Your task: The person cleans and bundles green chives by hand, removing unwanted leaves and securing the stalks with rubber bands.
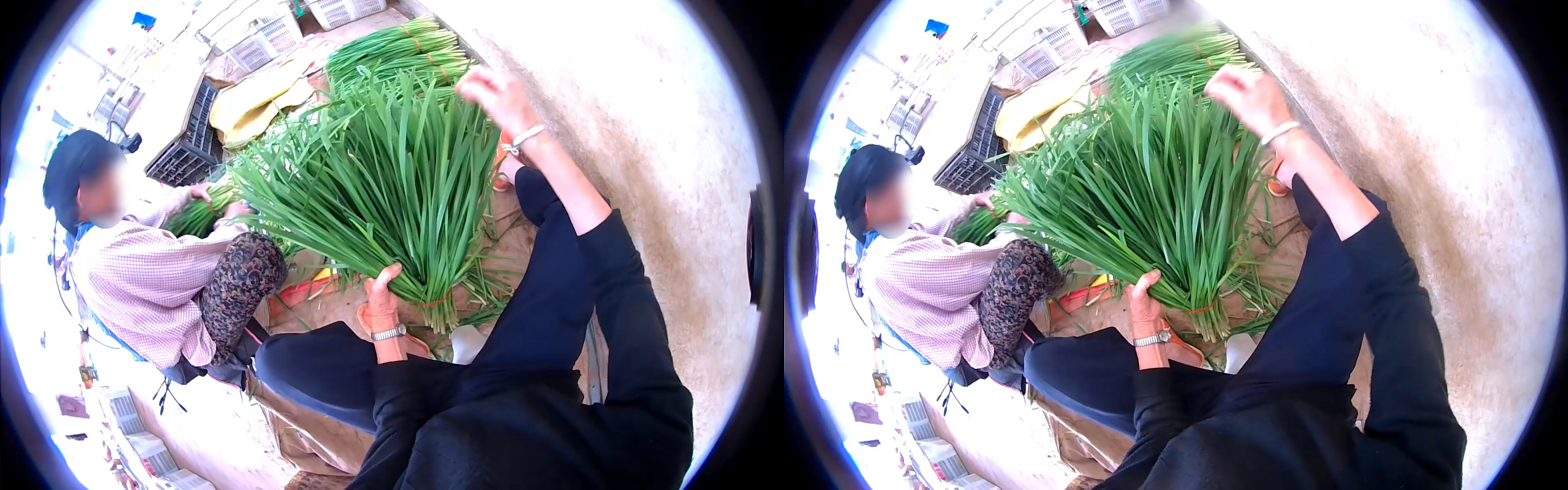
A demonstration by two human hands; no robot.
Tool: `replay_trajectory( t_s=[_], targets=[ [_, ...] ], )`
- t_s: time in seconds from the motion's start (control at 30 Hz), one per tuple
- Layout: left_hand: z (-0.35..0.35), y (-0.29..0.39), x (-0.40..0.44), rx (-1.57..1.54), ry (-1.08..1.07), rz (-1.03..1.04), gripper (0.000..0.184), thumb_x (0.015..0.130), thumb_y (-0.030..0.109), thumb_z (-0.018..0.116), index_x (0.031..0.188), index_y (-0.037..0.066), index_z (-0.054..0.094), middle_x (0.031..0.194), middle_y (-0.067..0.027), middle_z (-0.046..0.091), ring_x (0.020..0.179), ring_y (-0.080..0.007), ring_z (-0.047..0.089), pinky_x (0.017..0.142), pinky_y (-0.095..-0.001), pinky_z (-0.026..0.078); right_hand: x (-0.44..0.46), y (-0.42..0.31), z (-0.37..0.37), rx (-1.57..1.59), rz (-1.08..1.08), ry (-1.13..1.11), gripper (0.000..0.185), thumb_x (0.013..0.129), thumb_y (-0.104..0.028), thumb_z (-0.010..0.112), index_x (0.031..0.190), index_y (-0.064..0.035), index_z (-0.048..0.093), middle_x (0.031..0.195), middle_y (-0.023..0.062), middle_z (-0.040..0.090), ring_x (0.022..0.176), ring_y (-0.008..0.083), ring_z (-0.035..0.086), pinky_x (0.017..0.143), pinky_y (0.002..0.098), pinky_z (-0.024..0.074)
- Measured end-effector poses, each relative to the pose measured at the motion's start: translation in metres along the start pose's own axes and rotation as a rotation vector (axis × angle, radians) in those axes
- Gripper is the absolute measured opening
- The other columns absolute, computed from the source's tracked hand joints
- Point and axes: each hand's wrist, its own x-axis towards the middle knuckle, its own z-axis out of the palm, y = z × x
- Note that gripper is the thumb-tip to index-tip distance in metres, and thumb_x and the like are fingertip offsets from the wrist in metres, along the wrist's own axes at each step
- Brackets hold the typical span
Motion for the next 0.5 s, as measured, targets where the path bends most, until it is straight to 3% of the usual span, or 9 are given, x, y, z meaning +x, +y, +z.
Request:
replay_trajectory(
  t_s=[0.07,0.17,0.23,0.27,0.33,0.43,0.47,0.5],
  targets=[
    [0.002,0.003,-0.001,0.028,0.019,-0.015,0.039,0.066,0.001,0.06,0.105,-0.001,0.058,0.097,-0.0071,0.061,0.086,-0.0196,0.059,0.081,-0.0324,0.05,0.015,0.012,-0.011,0.097,-0.037,0.093,0.019,0.084,-0.033,0.061,0.084,-0.0147,0.068,0.074,-0.001,0.066,0.07,0.0057,0.059,0.064,0.0218,0.0469],
    [0.002,0.002,0.002,0.053,0.017,0.015,0.033,0.065,0.003,0.064,0.097,0.0,0.059,0.089,-0.0059,0.062,0.079,-0.0177,0.059,0.074,-0.0299,0.049,0.017,-0.014,-0.034,-0.068,0.025,-0.071,0.016,0.084,-0.025,0.062,0.088,-0.0105,0.069,0.077,0.0005,0.066,0.07,0.0086,0.058,0.065,0.0231,0.0453],
    [0.004,0.002,0.003,0.035,-0.01,0.017,0.034,0.064,0.001,0.064,0.098,0.0,0.059,0.089,-0.0059,0.062,0.079,-0.0177,0.059,0.074,-0.0298,0.049,0.012,-0.031,-0.03,-0.302,-0.41,0.076,0.015,0.084,-0.028,0.061,0.084,-0.0149,0.067,0.076,-0.002,0.066,0.071,0.0122,0.061,0.07,0.0267,0.0477],
    [0.005,0.003,0.002,0.021,-0.038,0.018,0.035,0.064,0.0,0.064,0.098,-0.001,0.059,0.09,-0.006,0.062,0.078,-0.0178,0.06,0.074,-0.0298,0.05,0.01,-0.04,-0.027,-0.302,-0.408,0.075,0.015,0.084,-0.028,0.061,0.084,-0.0149,0.067,0.076,-0.002,0.066,0.071,0.0122,0.061,0.07,0.0267,0.0477],
    [0.008,0.005,0.003,0.031,-0.04,0.004,0.036,0.063,-0.001,0.064,0.099,-0.001,0.059,0.09,-0.0061,0.062,0.078,-0.0178,0.06,0.074,-0.0299,0.05,0.009,-0.062,-0.014,-0.464,-0.762,0.063,0.007,0.081,-0.025,0.064,0.081,-0.0177,0.066,0.075,-0.0029,0.063,0.075,0.0147,0.06,0.078,0.0312,0.0455],
    [0.014,0.007,-0.001,0.057,-0.043,-0.011,0.036,0.063,-0.001,0.064,0.099,-0.001,0.059,0.091,-0.0064,0.062,0.078,-0.0179,0.06,0.074,-0.0299,0.05,0.001,-0.076,0.012,-0.47,-0.882,-0.005,0.004,0.078,-0.023,0.067,0.079,-0.0203,0.065,0.073,-0.0029,0.058,0.076,0.0142,0.056,0.085,0.033,0.0408],
    [0.014,0.007,-0.004,0.07,-0.042,-0.012,0.036,0.064,-0.001,0.064,0.099,-0.001,0.059,0.091,-0.0065,0.062,0.079,-0.0179,0.06,0.074,-0.03,0.05,-0.007,-0.079,0.017,-0.466,-0.829,-0.115,0.006,0.079,-0.018,0.065,0.084,-0.0155,0.064,0.08,-0.0006,0.056,0.084,0.0183,0.053,0.085,0.0325,0.0387],
    [0.015,0.008,-0.005,0.07,-0.042,-0.011,0.036,0.064,-0.001,0.064,0.099,-0.001,0.059,0.091,-0.0065,0.062,0.079,-0.0179,0.06,0.074,-0.03,0.05,-0.009,-0.082,0.021,-0.46,-0.845,-0.12,0.006,0.078,-0.017,0.065,0.084,-0.0153,0.064,0.079,-0.0001,0.056,0.082,0.0187,0.053,0.084,0.0321,0.0388]
  ],
)
